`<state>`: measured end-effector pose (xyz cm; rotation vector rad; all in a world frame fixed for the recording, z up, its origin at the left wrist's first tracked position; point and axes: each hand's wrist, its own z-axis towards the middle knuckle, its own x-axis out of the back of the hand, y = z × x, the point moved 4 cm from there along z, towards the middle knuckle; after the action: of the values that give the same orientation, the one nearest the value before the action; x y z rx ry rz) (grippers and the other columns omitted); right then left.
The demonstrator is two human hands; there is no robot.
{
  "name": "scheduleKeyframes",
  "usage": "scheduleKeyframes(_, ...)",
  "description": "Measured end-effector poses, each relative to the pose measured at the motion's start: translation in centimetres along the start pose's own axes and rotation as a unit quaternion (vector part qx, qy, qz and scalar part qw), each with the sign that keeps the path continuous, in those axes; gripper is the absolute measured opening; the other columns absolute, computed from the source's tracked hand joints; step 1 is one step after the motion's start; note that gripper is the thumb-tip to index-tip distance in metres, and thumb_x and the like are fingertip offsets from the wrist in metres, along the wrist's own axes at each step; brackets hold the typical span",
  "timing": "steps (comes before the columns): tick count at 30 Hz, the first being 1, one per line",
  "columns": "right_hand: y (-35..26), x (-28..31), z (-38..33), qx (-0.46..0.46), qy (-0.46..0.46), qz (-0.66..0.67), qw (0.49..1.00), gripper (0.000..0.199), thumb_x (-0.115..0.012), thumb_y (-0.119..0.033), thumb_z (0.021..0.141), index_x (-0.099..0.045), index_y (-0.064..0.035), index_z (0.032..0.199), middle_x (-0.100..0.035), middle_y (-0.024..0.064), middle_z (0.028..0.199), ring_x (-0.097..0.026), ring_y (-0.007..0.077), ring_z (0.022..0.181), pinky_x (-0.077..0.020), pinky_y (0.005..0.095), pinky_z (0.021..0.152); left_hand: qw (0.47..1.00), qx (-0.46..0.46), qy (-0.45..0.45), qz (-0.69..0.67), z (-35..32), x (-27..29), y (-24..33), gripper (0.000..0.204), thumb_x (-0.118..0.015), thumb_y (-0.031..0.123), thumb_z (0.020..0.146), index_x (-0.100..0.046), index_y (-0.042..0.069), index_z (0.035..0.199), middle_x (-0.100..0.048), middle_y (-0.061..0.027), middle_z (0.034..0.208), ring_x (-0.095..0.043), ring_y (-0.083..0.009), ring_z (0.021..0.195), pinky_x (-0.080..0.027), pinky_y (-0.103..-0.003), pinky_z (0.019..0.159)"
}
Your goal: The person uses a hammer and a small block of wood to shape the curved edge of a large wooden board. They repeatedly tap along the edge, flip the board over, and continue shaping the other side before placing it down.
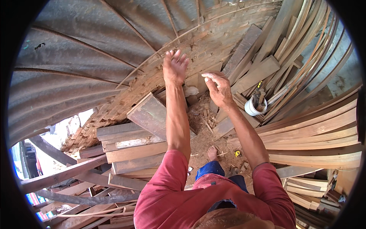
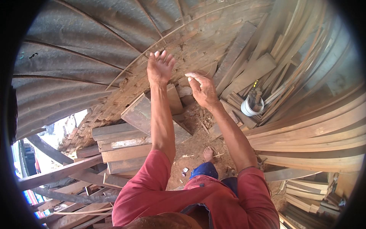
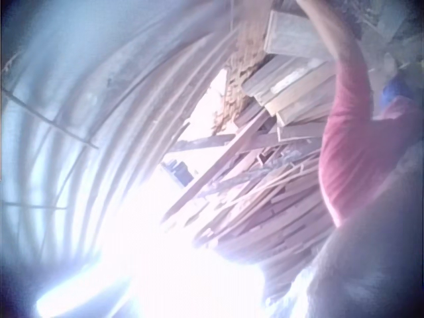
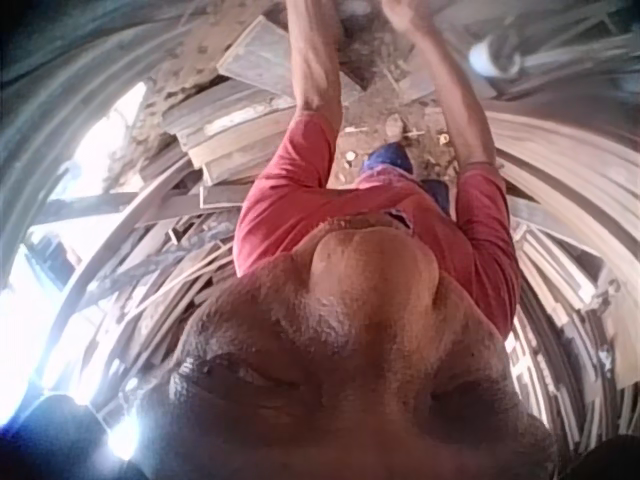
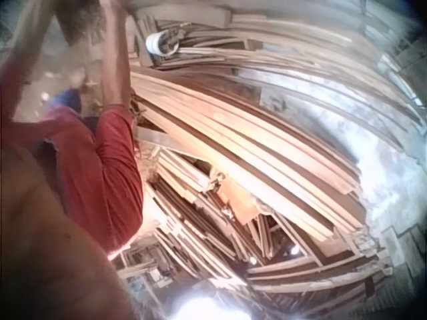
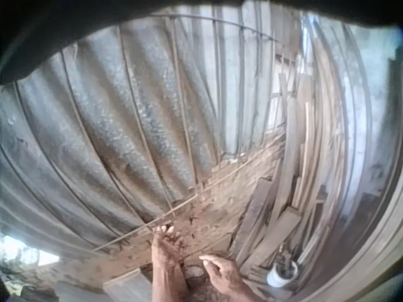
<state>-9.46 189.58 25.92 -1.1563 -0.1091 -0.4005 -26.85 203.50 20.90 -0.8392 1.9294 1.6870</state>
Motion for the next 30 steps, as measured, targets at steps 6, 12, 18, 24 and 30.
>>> scheduleKeyframes(6, -0.3, 0.3, 0.4, 0.046, -0.031, -0.113, 0.992, 0.017, -0.063, -0.009, 0.095, -0.072, -0.0006, 0.107, -0.072, 0.0142, 0.107, -0.067, 0.0310, 0.098, -0.0532, 0.0395, 0.088, 0.988, -0.147, -0.054, -0.016, -6.9, -4.5, 6.2, 0.054, -0.064, 0.057, 0.094, -0.052, 0.009, 0.118, -0.069, -0.0197, 0.099, -0.068, -0.0263, 0.077, -0.058, -0.039, 0.063)
scheduleKeyframes(12, -1.1, -0.6, 0.8, 0.142, -0.065, -0.210, 0.965, 0.017, -0.064, -0.007, 0.091, -0.073, -0.0035, 0.105, -0.070, 0.0119, 0.108, -0.063, 0.0319, 0.098, -0.0515, 0.0428, 0.089, 0.974, 0.054, -0.209, -0.069, -9.2, -12.5, 9.1, 0.055, -0.054, 0.056, 0.100, -0.063, 0.004, 0.113, -0.069, -0.0300, 0.108, -0.072, -0.0334, 0.083, -0.063, -0.045, 0.066)
scheduleKeyframes(18, -1.8, 0.2, 1.9, 0.100, -0.019, -0.105, 0.989, 0.015, -0.061, -0.009, 0.096, -0.070, -0.0039, 0.107, -0.072, 0.0136, 0.106, -0.066, 0.0336, 0.096, -0.0533, 0.0414, 0.085, 0.995, -0.047, -0.079, -0.033, -12.6, -7.0, 7.7, 0.031, -0.043, 0.034, 0.110, -0.060, 0.011, 0.097, -0.038, 0.0041, 0.054, -0.031, -0.0072, 0.043, -0.030, -0.025, 0.037)
scheduleKeyframes(24, -6.9, -1.4, 7.8, 0.048, -0.074, -0.001, 0.996, 0.026, -0.047, -0.020, 0.104, -0.064, -0.0008, 0.100, -0.072, 0.0130, 0.093, -0.070, 0.0265, 0.090, -0.0538, 0.0385, 0.080, 0.966, -0.028, -0.033, 0.255, -15.9, 4.8, -2.1, 0.022, -0.052, 0.029, 0.107, -0.057, 0.015, 0.091, -0.044, 0.0077, 0.065, -0.036, -0.0034, 0.054, -0.030, -0.021, 0.046)
scheduleKeyframes(30, -4.2, -5.3, 11.4, -0.006, -0.264, 0.045, 0.963, 0.022, -0.050, -0.019, 0.102, -0.061, -0.0015, 0.092, -0.060, 0.0037, 0.078, -0.057, 0.0153, 0.075, -0.0475, 0.0328, 0.073, 0.927, -0.044, -0.055, 0.369, -16.6, 5.2, -2.5, 0.020, -0.048, 0.020, 0.108, -0.061, 0.006, 0.101, -0.051, 0.0042, 0.072, -0.043, -0.0057, 0.066, -0.038, -0.023, 0.061)
